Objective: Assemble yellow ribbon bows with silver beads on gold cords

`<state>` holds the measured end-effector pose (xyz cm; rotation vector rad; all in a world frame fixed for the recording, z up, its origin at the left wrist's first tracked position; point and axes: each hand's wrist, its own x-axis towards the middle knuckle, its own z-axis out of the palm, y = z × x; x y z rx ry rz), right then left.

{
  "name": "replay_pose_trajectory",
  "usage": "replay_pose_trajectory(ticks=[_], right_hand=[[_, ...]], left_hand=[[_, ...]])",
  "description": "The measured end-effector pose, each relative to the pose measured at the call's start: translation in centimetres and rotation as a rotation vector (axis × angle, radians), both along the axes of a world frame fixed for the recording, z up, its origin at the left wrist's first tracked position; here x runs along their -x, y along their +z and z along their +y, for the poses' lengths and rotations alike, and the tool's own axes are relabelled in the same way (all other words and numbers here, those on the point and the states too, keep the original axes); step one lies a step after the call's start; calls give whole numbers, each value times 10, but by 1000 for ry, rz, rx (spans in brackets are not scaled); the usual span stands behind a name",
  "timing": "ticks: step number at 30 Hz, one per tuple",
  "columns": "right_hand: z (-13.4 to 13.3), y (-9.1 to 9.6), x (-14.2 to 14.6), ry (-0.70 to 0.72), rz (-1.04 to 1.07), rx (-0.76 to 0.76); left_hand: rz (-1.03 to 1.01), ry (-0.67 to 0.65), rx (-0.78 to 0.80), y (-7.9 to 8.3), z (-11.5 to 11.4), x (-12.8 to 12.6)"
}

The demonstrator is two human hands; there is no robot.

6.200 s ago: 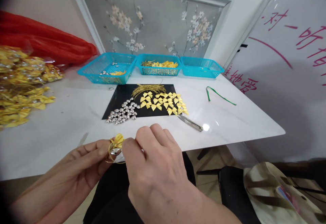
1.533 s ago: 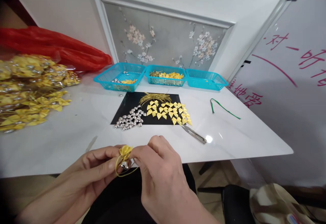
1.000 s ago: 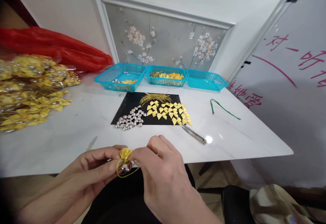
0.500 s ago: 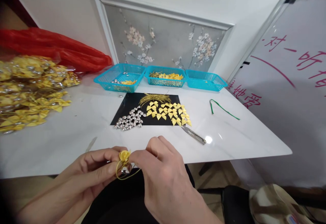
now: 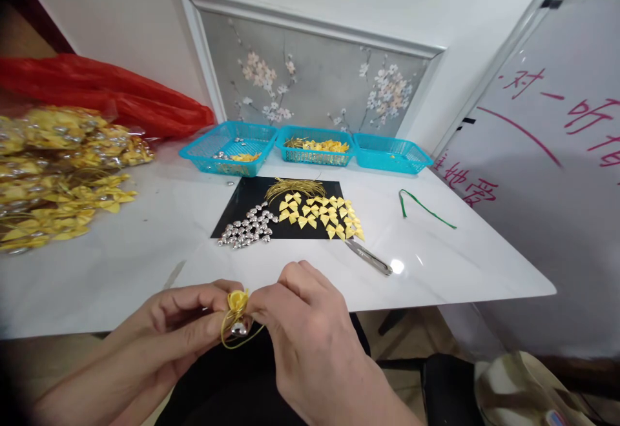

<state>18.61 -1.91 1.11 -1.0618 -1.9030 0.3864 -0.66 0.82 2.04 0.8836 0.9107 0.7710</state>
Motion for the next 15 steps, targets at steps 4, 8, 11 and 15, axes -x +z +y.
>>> replay_pose_trajectory(ticks=[4,8,11,15], right_hand=[[1,-3,4,-41,6,-63],[1,-5,10,-82,73,-140],[1,-5,10,-68,105,-128],[-1,-5,2,-39,60,-98]], left_hand=[[17,-26,-68,-2,2,-1],[69,-6,-176,-6,2,-1],[118,14,-222,-7,2,-1],[199,91,-346,-8,3,3]])
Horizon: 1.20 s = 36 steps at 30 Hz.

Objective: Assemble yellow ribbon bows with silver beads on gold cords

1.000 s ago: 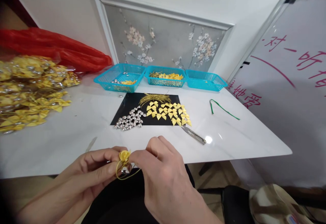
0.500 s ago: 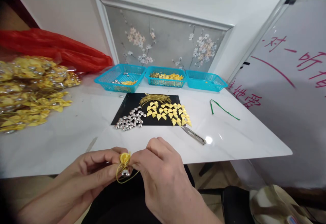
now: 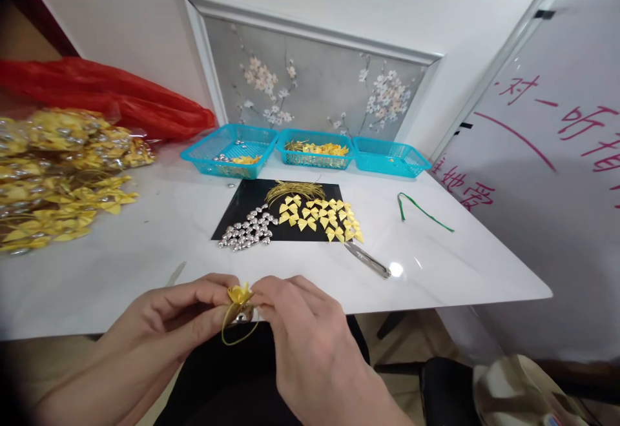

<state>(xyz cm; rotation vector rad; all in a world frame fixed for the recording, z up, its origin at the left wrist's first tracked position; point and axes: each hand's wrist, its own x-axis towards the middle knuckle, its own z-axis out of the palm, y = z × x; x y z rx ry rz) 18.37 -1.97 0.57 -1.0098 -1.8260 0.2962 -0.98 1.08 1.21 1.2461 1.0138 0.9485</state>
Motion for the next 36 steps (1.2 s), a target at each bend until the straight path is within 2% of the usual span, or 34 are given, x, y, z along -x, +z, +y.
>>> replay_pose_trajectory(ticks=[4,8,12,17,22,27,29,32,36], right_hand=[[0,5,-5,-117,15,-154],[2,14,3,-16,-12,-186],[8,25,2,-13,-17,-96],[11,36,-8,4,32,51],[7,33,-2,64,-108,-12],[8,32,-2,-42,-19,-5],[7,32,-1,-41,-67,-49],[5,30,5,-57,-273,-214],[8,26,17,-118,-420,-360]], left_hand=[[120,89,-172,2,3,0],[211,135,-342,7,3,-7],[256,231,-474,11,2,-12],[316,179,-568,11,0,-11],[395,217,-649,9,0,-12],[395,238,-651,6,0,-10],[405,240,-665,5,-1,-10],[419,265,-676,7,-2,-11],[345,284,-657,15,-5,-14]])
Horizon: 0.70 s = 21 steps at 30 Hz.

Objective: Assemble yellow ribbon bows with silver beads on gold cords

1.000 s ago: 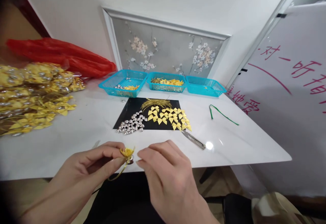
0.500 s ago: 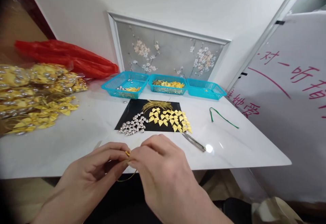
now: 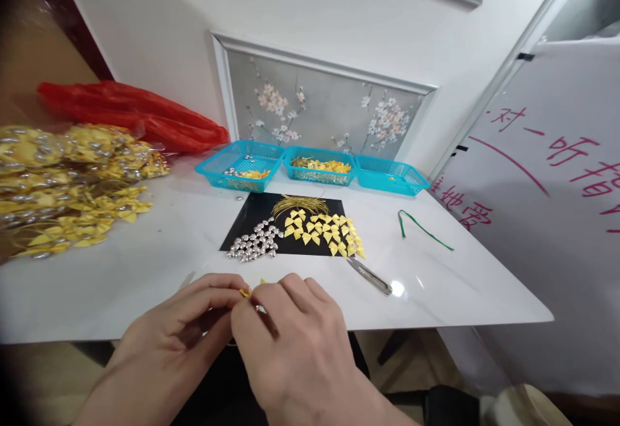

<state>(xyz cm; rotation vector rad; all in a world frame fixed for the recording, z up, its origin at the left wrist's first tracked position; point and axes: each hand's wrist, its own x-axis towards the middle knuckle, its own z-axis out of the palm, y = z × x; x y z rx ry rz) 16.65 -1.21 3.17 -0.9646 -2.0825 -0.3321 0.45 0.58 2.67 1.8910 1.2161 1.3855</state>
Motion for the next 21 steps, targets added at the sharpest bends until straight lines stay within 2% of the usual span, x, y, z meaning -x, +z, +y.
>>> replay_pose_trajectory(ticks=[4,8,13,18,21], right_hand=[[2,-5,11,-10,-27,-104],[-4,-20,22,95,23,-145],[-9,-31,25,163,193,-82],[-8,-20,21,280,522,30],[-7,-16,23,367,608,102]], left_hand=[[-162,-43,102,1,4,-2],[-281,-24,181,-10,14,-1],[-294,-3,210,-16,13,8],[-332,62,187,-13,5,8],[-338,92,172,-14,4,6]])
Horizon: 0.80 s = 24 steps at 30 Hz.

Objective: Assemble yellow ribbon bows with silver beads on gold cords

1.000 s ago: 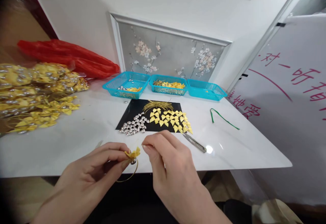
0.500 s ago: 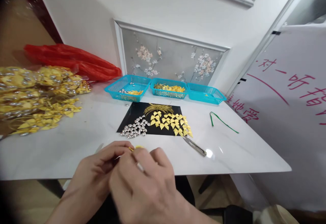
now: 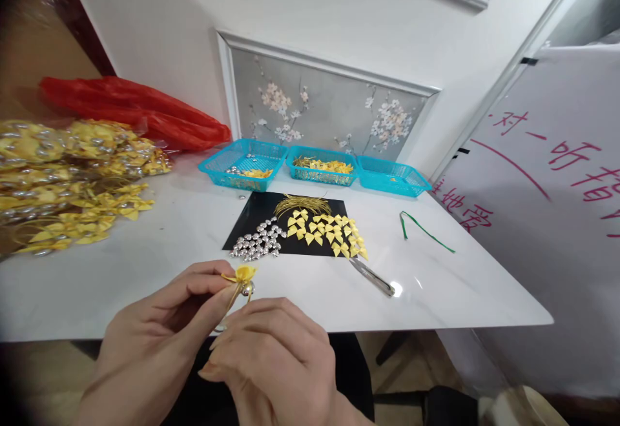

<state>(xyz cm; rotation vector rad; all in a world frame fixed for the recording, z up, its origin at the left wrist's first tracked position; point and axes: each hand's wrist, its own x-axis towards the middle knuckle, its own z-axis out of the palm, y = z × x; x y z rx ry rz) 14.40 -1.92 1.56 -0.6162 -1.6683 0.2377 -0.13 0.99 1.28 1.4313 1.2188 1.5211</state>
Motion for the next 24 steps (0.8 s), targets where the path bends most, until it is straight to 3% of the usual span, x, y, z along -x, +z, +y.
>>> replay_pose_trajectory(ticks=[3,8,14,18,24], right_hand=[[2,1,0,4,53,-24],[4,1,-9,-166,78,15],[1,4,-16,-291,-116,145],[5,5,-20,-233,-86,207],[15,23,-37,-42,-180,445]], left_hand=[[-9,-8,-12,1,-2,-1],[-25,-22,15,4,-8,-3],[212,46,-127,5,-13,-4],[365,33,-276,0,-16,-2],[548,-2,-501,-9,-15,5]])
